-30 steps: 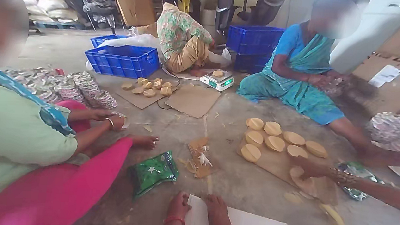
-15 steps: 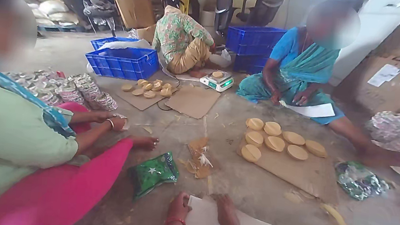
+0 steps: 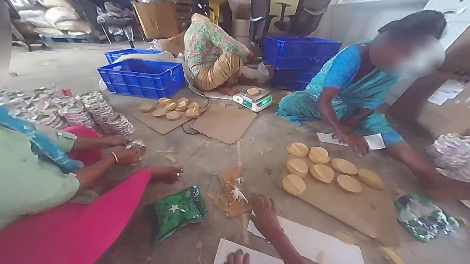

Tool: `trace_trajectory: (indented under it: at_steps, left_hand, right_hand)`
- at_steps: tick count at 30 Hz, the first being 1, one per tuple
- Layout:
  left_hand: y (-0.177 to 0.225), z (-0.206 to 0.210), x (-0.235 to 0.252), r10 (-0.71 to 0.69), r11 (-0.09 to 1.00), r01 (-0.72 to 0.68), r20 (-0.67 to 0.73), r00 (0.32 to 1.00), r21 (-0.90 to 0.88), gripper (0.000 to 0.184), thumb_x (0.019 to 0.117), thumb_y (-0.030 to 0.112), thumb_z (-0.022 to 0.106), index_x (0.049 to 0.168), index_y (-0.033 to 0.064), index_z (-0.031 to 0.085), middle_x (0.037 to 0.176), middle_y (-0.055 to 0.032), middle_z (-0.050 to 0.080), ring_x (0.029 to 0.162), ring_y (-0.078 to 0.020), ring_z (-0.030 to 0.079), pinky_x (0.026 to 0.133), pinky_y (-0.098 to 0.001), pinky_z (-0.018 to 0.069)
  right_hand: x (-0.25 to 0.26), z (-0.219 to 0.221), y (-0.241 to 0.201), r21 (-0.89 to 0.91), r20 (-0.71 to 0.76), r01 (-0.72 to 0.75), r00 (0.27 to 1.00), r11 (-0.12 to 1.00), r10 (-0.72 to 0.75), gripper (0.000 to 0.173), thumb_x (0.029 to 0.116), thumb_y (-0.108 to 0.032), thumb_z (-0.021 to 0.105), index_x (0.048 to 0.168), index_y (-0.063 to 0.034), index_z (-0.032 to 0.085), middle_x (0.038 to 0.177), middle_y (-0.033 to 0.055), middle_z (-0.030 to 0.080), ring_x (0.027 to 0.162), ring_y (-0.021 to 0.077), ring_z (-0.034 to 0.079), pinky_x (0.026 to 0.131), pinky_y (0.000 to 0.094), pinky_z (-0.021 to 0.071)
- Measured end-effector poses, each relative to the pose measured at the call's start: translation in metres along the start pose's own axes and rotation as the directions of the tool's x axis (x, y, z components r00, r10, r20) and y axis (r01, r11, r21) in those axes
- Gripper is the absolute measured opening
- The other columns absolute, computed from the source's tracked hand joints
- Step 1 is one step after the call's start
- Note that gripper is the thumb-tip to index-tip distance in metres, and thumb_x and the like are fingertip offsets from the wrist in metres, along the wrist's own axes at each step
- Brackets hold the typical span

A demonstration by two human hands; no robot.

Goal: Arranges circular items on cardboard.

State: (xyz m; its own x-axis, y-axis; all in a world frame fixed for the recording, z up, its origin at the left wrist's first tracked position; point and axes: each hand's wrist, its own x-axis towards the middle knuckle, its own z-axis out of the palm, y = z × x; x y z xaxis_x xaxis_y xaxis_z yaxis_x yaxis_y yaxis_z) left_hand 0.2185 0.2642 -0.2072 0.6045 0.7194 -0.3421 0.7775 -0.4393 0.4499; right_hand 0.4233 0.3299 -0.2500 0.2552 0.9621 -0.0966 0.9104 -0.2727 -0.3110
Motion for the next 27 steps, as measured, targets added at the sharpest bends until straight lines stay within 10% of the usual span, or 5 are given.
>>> trace_trajectory:
  at_steps: [5, 13, 18, 27]
  left_hand:
    - [0.010, 0.047, -0.022, -0.051, 0.993, 0.033, 0.165, 0.985, 0.110, 0.090, 0.0928, 0.051, 0.069, 0.158, -0.0002, 0.034, 0.167, -0.0285, 0.018, 0.153, -0.0514, 0.018, 0.121, -0.0684, 0.0144]
    - [0.005, 0.067, -0.014, -0.076, 0.987, 0.056, 0.132, 0.988, 0.152, 0.106, 0.0852, 0.058, 0.073, 0.159, -0.0020, 0.029, 0.167, -0.0298, 0.016, 0.151, -0.0551, 0.019, 0.118, -0.0689, 0.0233]
    - [0.009, 0.070, -0.010, -0.118, 0.967, 0.063, 0.212, 0.970, 0.249, 0.108, 0.0833, 0.069, 0.068, 0.160, 0.0039, 0.030, 0.167, -0.0268, 0.018, 0.155, -0.0488, 0.012, 0.122, -0.0681, 0.0115]
    - [0.003, 0.069, -0.013, -0.106, 0.977, 0.048, 0.276, 0.955, 0.209, 0.108, 0.0875, 0.077, 0.055, 0.160, 0.0020, 0.028, 0.167, -0.0247, 0.023, 0.155, -0.0474, 0.014, 0.123, -0.0670, 0.0031]
  right_hand:
    - [0.023, 0.009, -0.014, -0.019, 0.093, -0.040, 0.995, 0.999, 0.042, 0.064, 0.0933, -0.039, 0.071, 0.151, -0.0160, 0.053, 0.167, 0.0119, 0.032, 0.157, 0.0413, 0.016, 0.119, 0.0745, 0.0106]
    - [-0.026, 0.017, -0.043, 0.243, 0.024, 0.000, 1.000, 0.970, -0.006, 0.064, 0.0853, -0.037, 0.081, 0.138, -0.0060, 0.062, 0.152, 0.0268, 0.046, 0.145, 0.0476, 0.037, 0.114, 0.0680, 0.0301]
    - [-0.068, 0.046, -0.054, 0.185, 0.311, 0.174, 0.923, 0.967, -0.226, 0.066, 0.0935, -0.063, 0.061, 0.151, -0.0321, 0.053, 0.169, -0.0005, 0.029, 0.159, 0.0355, 0.009, 0.123, 0.0655, 0.0086]
    - [-0.068, 0.058, -0.051, 0.049, 0.356, 0.405, 0.847, 0.913, -0.395, 0.057, 0.0990, -0.061, 0.052, 0.152, -0.0399, 0.050, 0.169, -0.0053, 0.030, 0.160, 0.0380, 0.004, 0.118, 0.0759, 0.0005]
